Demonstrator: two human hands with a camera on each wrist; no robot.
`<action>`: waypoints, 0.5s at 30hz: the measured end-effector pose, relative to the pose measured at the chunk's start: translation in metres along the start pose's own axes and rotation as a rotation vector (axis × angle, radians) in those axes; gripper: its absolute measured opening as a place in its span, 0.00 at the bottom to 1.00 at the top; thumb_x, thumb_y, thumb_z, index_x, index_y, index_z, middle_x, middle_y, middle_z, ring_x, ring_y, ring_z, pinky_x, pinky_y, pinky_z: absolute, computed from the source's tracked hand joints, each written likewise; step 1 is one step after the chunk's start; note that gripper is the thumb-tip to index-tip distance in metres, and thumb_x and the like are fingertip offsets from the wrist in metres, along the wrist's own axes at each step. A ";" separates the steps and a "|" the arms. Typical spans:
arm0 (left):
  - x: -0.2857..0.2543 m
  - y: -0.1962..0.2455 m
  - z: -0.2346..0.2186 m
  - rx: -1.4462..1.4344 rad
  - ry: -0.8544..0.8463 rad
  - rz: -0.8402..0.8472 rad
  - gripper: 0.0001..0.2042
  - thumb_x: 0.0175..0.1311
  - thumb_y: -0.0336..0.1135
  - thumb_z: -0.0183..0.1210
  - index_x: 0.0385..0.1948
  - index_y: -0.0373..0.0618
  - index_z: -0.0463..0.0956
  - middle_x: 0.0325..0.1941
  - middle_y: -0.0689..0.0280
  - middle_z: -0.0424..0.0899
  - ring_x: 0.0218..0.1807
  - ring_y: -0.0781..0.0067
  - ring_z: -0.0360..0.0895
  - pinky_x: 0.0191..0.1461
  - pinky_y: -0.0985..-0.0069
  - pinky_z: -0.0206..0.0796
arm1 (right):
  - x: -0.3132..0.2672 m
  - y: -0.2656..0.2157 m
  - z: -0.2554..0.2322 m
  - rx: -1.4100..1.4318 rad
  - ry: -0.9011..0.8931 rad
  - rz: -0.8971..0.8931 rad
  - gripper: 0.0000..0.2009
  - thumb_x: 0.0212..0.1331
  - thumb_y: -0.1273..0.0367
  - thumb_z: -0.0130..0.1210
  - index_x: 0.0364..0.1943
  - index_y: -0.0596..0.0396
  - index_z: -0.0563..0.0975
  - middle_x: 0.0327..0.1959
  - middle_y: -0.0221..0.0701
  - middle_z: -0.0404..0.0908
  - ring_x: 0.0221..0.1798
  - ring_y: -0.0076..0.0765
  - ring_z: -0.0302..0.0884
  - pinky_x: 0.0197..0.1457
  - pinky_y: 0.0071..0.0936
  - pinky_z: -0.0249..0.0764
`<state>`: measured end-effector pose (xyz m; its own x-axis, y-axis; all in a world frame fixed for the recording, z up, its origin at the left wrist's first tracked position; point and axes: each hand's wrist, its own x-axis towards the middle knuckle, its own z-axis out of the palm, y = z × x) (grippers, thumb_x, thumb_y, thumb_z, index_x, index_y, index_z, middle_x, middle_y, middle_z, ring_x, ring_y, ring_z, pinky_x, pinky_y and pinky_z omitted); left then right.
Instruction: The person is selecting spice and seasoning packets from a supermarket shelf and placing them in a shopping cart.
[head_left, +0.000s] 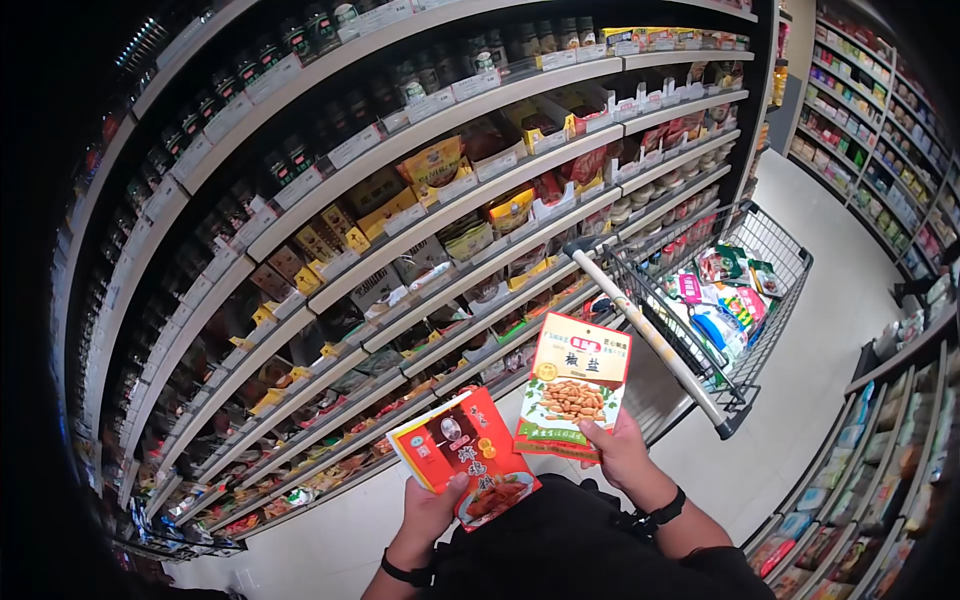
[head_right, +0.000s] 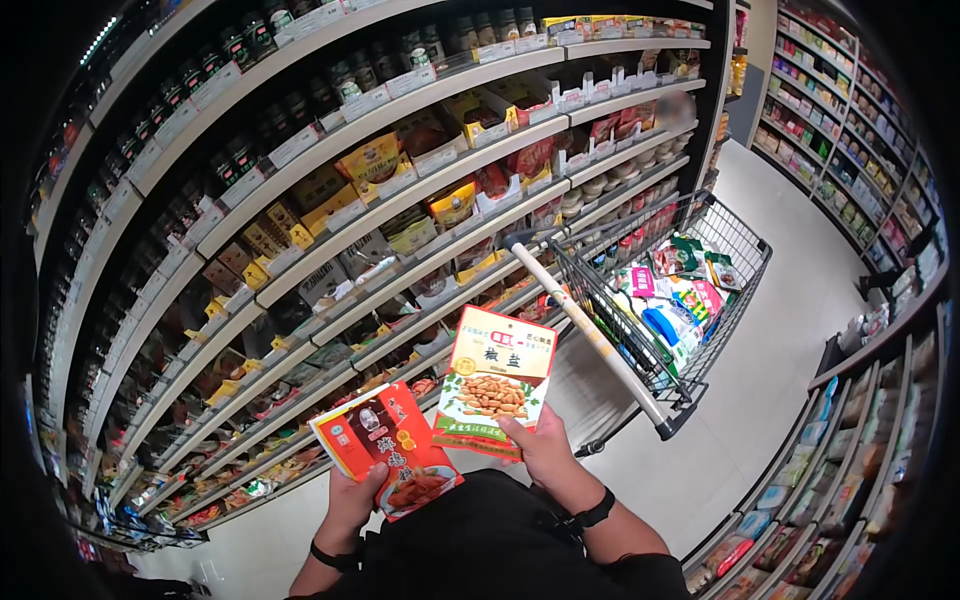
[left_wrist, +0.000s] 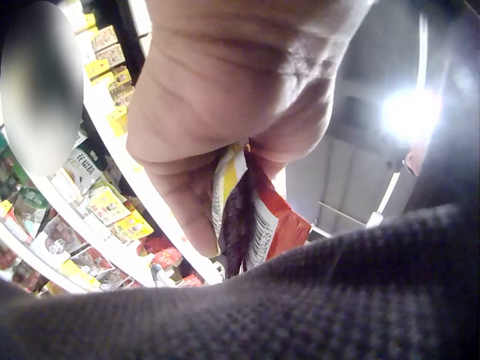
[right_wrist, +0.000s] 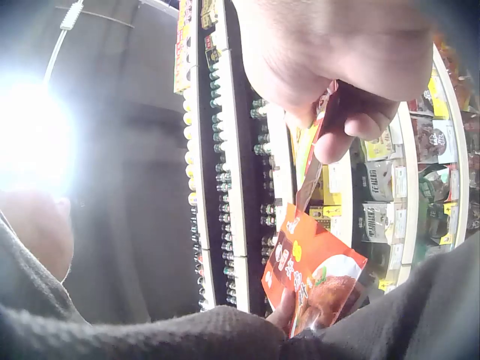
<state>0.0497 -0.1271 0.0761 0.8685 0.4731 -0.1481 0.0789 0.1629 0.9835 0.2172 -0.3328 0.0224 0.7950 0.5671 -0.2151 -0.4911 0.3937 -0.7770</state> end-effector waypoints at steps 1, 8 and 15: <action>0.007 0.000 -0.001 0.023 -0.012 -0.006 0.15 0.63 0.28 0.58 0.50 0.36 0.71 0.46 0.61 0.81 0.46 0.74 0.78 0.50 0.75 0.71 | 0.006 0.002 -0.002 0.023 0.018 -0.015 0.21 0.61 0.72 0.54 0.56 0.58 0.63 0.46 0.36 0.78 0.32 0.28 0.80 0.20 0.21 0.76; 0.069 0.010 -0.028 0.132 -0.110 -0.117 0.14 0.64 0.31 0.57 0.50 0.36 0.72 0.45 0.63 0.81 0.45 0.77 0.78 0.49 0.76 0.71 | 0.052 0.008 0.024 0.089 0.153 -0.211 0.22 0.55 0.80 0.50 0.56 0.59 0.62 0.48 0.41 0.78 0.37 0.36 0.82 0.29 0.26 0.77; 0.166 0.025 -0.075 -0.012 -0.275 0.063 0.15 0.62 0.29 0.58 0.50 0.37 0.72 0.46 0.63 0.81 0.46 0.76 0.77 0.51 0.75 0.71 | 0.110 0.008 0.054 -0.083 0.169 -0.199 0.15 0.61 0.74 0.52 0.52 0.58 0.69 0.45 0.38 0.80 0.38 0.33 0.82 0.31 0.23 0.76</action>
<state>0.1593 0.0208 0.0686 0.9718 0.2301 -0.0515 0.0165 0.1516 0.9883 0.2815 -0.2288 0.0246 0.9243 0.3534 -0.1438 -0.2944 0.4209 -0.8580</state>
